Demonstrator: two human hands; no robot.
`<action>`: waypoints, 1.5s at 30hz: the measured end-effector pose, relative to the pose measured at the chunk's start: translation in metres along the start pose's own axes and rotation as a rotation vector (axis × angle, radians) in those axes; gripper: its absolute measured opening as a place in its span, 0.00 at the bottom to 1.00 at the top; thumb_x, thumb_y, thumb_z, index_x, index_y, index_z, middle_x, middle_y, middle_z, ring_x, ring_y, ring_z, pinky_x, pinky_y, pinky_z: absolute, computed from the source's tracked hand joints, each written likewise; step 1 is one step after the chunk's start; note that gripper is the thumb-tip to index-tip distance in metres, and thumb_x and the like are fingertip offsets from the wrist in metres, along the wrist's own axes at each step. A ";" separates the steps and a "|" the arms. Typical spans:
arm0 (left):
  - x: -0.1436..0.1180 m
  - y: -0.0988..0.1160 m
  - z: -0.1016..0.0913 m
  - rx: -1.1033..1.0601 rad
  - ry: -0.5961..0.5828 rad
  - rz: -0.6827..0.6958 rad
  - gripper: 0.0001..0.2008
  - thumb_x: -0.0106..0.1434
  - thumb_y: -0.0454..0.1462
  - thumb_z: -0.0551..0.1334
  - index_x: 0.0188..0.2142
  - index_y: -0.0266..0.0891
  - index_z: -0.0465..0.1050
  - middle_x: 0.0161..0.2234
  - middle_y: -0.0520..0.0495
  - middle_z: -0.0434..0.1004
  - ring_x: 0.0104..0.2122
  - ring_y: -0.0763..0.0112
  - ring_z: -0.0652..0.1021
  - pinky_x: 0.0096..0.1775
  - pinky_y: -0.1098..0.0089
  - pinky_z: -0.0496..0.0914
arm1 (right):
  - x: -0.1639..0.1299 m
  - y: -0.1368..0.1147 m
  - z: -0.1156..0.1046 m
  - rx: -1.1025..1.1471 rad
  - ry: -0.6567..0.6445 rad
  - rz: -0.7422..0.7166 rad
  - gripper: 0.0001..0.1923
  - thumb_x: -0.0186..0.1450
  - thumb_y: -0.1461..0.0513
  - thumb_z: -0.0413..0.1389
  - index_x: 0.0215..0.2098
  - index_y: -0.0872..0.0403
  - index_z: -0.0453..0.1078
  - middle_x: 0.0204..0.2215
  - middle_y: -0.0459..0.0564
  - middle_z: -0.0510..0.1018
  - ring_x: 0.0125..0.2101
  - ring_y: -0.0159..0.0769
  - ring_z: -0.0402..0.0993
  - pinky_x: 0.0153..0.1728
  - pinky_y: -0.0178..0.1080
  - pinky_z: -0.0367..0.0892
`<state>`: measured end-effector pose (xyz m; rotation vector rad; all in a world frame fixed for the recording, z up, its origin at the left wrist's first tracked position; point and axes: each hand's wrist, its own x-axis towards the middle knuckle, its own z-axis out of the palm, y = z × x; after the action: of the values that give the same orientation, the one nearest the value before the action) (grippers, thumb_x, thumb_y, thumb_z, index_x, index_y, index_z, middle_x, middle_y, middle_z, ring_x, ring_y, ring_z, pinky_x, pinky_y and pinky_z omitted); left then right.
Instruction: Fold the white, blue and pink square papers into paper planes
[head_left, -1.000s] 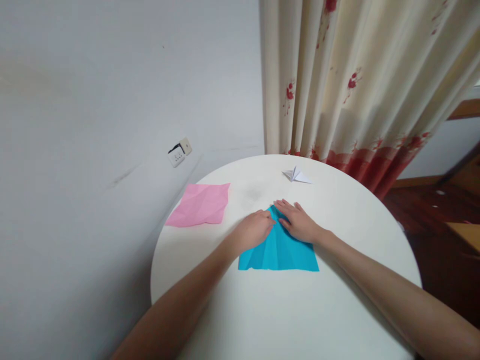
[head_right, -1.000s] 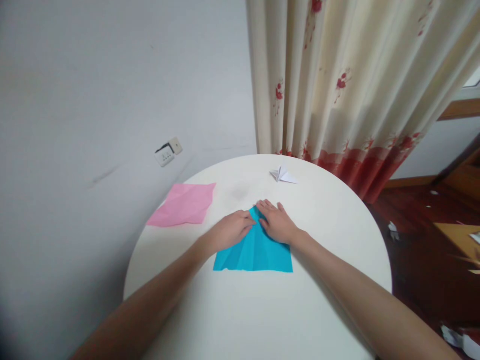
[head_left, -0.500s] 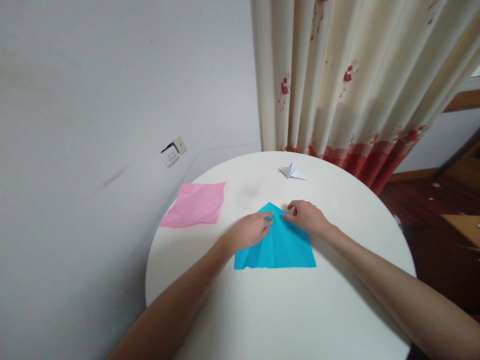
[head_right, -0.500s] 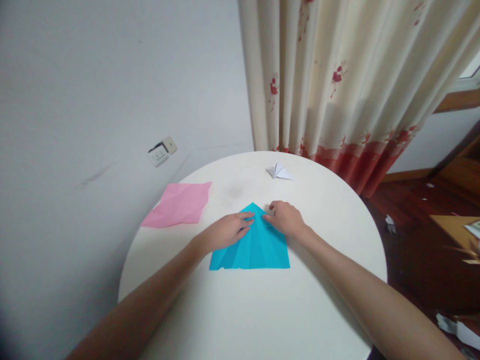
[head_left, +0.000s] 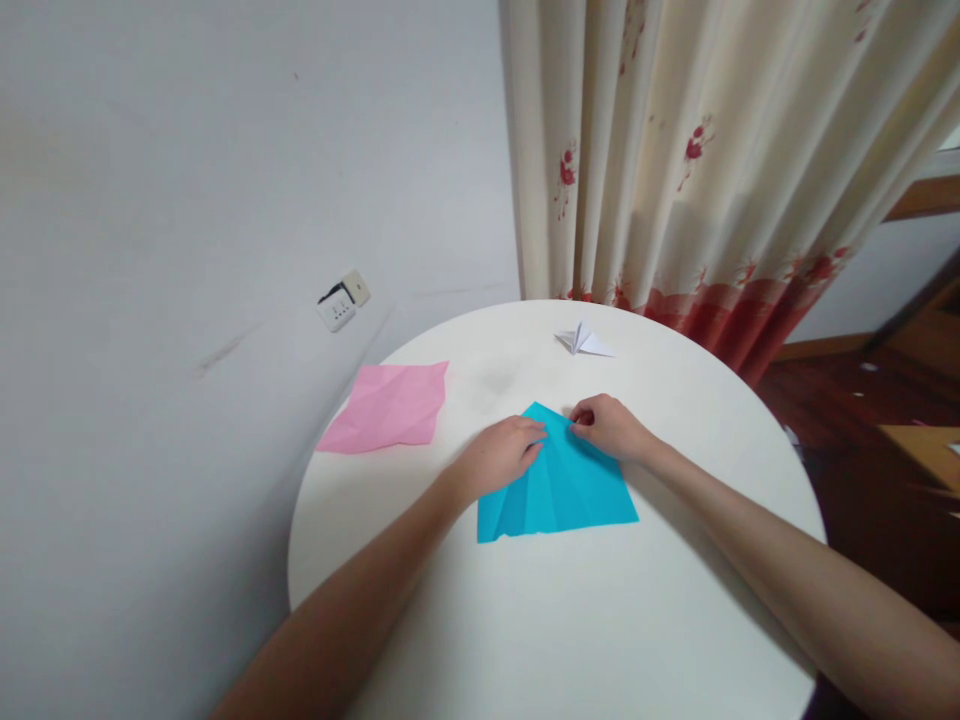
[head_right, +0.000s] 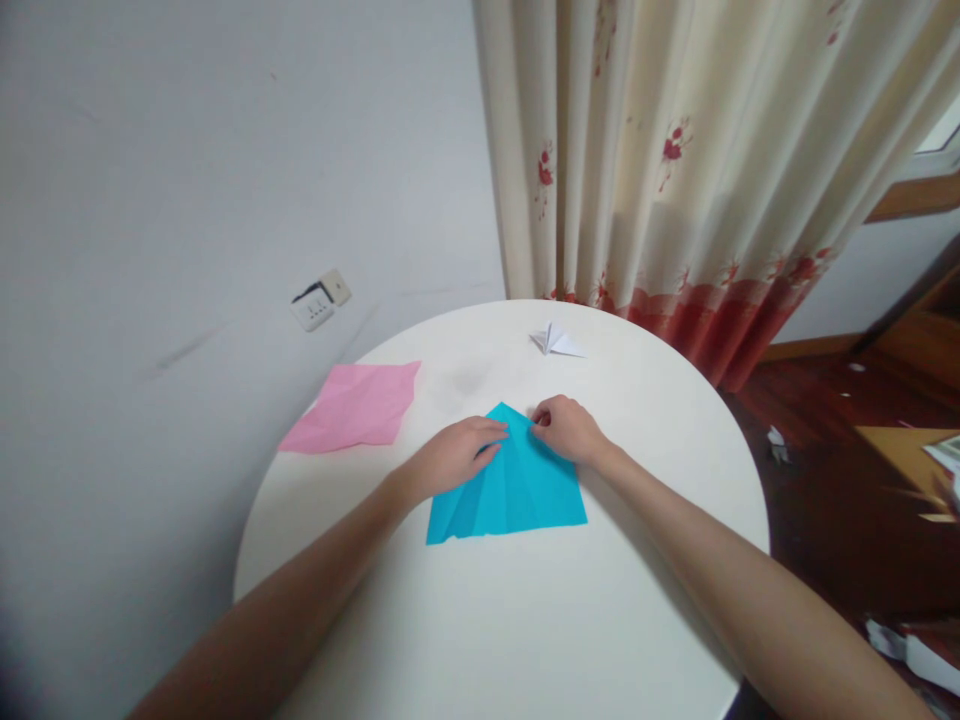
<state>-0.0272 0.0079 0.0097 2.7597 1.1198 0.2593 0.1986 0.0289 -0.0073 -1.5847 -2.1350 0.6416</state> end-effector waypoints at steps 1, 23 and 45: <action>0.000 -0.002 0.000 -0.013 0.014 0.005 0.18 0.70 0.36 0.52 0.55 0.37 0.72 0.54 0.42 0.75 0.54 0.61 0.73 0.58 0.61 0.65 | 0.000 0.000 0.000 0.000 0.001 -0.003 0.09 0.59 0.63 0.57 0.34 0.55 0.79 0.30 0.51 0.82 0.29 0.36 0.75 0.31 0.34 0.64; 0.001 -0.011 0.004 0.000 -0.055 0.052 0.20 0.65 0.28 0.53 0.54 0.36 0.73 0.61 0.40 0.68 0.60 0.59 0.69 0.61 0.60 0.64 | 0.001 0.001 0.000 0.025 0.029 -0.013 0.12 0.62 0.60 0.54 0.31 0.56 0.79 0.29 0.51 0.82 0.28 0.36 0.74 0.30 0.34 0.62; 0.000 -0.012 -0.002 -0.107 -0.045 0.069 0.20 0.65 0.26 0.49 0.48 0.38 0.76 0.59 0.43 0.68 0.54 0.63 0.73 0.58 0.64 0.65 | -0.003 -0.015 0.009 0.415 -0.068 -0.117 0.22 0.69 0.56 0.46 0.37 0.56 0.81 0.41 0.49 0.83 0.42 0.42 0.79 0.46 0.37 0.70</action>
<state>-0.0354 0.0163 0.0096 2.6989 0.9720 0.2562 0.1824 0.0210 -0.0057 -1.2214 -1.9593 1.0328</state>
